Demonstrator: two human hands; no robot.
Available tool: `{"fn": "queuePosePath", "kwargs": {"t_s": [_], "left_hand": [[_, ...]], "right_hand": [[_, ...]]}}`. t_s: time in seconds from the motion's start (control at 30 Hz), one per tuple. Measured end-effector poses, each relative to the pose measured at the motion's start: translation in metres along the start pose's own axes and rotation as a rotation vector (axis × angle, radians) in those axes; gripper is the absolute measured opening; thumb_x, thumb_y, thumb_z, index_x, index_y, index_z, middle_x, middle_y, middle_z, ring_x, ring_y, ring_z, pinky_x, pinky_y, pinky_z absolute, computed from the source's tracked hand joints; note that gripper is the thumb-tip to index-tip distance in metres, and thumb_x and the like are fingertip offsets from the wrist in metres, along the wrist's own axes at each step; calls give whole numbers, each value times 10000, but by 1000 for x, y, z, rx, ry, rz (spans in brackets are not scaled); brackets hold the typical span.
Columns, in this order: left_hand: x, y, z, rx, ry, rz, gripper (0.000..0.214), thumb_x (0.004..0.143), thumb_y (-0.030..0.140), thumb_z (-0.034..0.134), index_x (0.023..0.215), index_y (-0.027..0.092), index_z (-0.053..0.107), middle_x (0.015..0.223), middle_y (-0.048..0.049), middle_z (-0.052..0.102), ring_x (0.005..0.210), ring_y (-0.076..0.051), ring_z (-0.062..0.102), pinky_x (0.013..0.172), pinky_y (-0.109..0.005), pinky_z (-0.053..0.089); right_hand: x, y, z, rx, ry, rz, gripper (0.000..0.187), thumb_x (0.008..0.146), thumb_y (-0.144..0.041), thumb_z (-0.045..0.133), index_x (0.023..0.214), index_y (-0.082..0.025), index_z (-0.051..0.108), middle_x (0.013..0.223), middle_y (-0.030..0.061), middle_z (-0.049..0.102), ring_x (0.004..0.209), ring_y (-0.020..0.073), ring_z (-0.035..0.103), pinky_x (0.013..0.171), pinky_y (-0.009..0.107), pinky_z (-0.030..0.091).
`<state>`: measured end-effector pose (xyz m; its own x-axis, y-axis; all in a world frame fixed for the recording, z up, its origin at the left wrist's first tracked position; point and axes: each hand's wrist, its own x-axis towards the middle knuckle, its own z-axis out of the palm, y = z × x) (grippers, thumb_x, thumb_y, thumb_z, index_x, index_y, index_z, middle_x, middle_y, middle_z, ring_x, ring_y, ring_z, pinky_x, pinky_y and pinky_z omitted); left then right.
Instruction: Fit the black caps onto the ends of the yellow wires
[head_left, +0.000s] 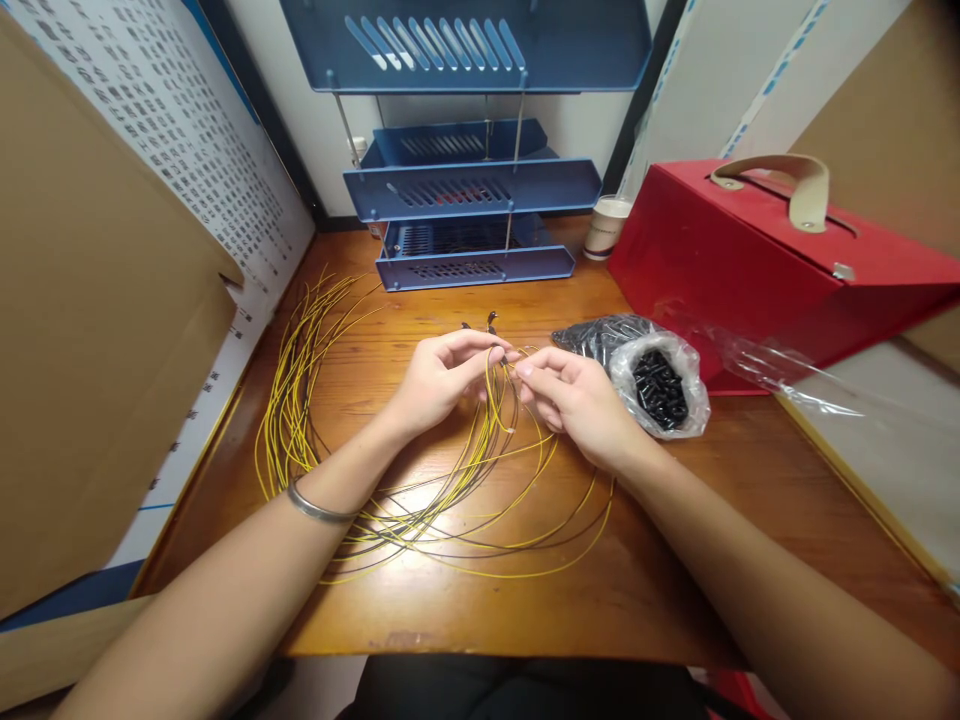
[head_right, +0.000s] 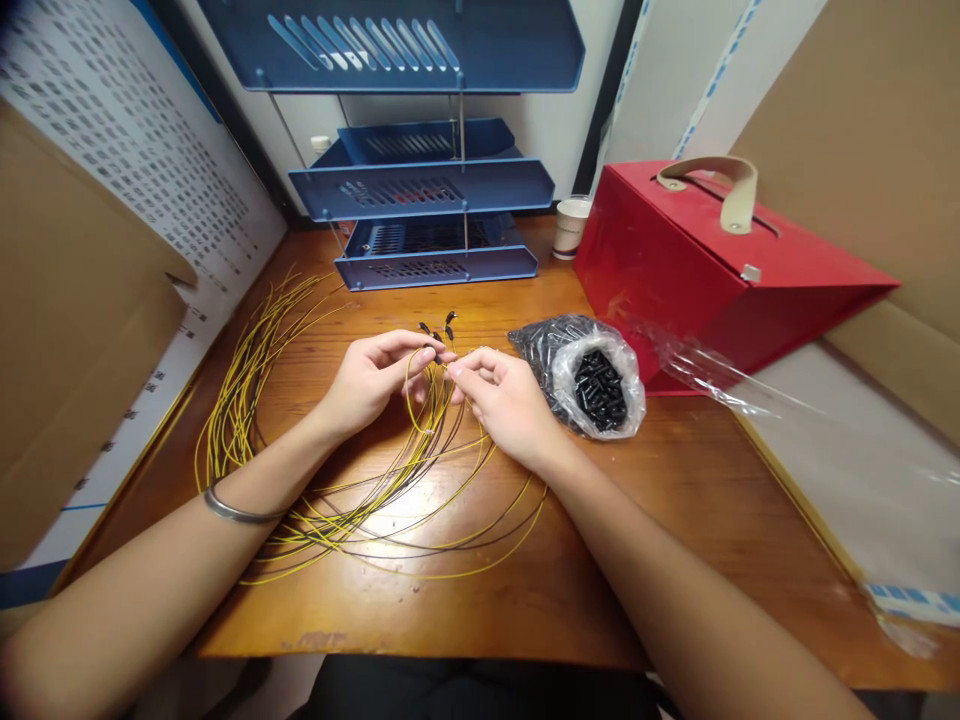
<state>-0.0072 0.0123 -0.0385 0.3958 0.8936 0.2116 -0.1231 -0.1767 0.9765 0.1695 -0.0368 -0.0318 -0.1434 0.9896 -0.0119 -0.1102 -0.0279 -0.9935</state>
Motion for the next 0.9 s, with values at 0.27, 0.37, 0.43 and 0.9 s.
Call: {"fn": "queuePosePath", "kwargs": {"t_s": [0.27, 0.37, 0.43, 0.9], "left_hand": [[3, -2, 0, -15, 41, 14, 309, 758, 379, 833, 894, 124, 726, 821, -66, 773, 572, -103, 633, 452, -184, 462], [3, -3, 0, -5, 39, 12, 311, 756, 385, 833, 898, 128, 731, 831, -61, 772, 549, -92, 616, 452, -189, 466], [2, -3, 0, -5, 30, 8, 313, 758, 388, 830, 905, 130, 731, 845, -57, 771, 532, -86, 606, 453, -194, 471], [3, -6, 0, -5, 52, 2, 343, 750, 415, 833, 904, 126, 730, 859, -65, 774, 506, -69, 570, 448, -187, 466]], "right_hand": [[1, -2, -5, -50, -54, 88, 275, 833, -422, 691, 755, -171, 607, 551, -49, 540, 380, 45, 321, 379, 227, 186], [1, -4, -6, -71, -90, 94, 268, 856, -424, 663, 777, -170, 625, 545, -45, 540, 371, 53, 327, 374, 229, 186], [1, -4, -6, -69, -85, 80, 260, 862, -420, 655, 796, -169, 633, 567, -38, 562, 372, 52, 323, 377, 230, 189], [1, 8, 0, -69, 21, -13, 259, 854, -423, 630, 877, -166, 654, 651, -42, 583, 399, 58, 406, 338, 203, 314]]}}
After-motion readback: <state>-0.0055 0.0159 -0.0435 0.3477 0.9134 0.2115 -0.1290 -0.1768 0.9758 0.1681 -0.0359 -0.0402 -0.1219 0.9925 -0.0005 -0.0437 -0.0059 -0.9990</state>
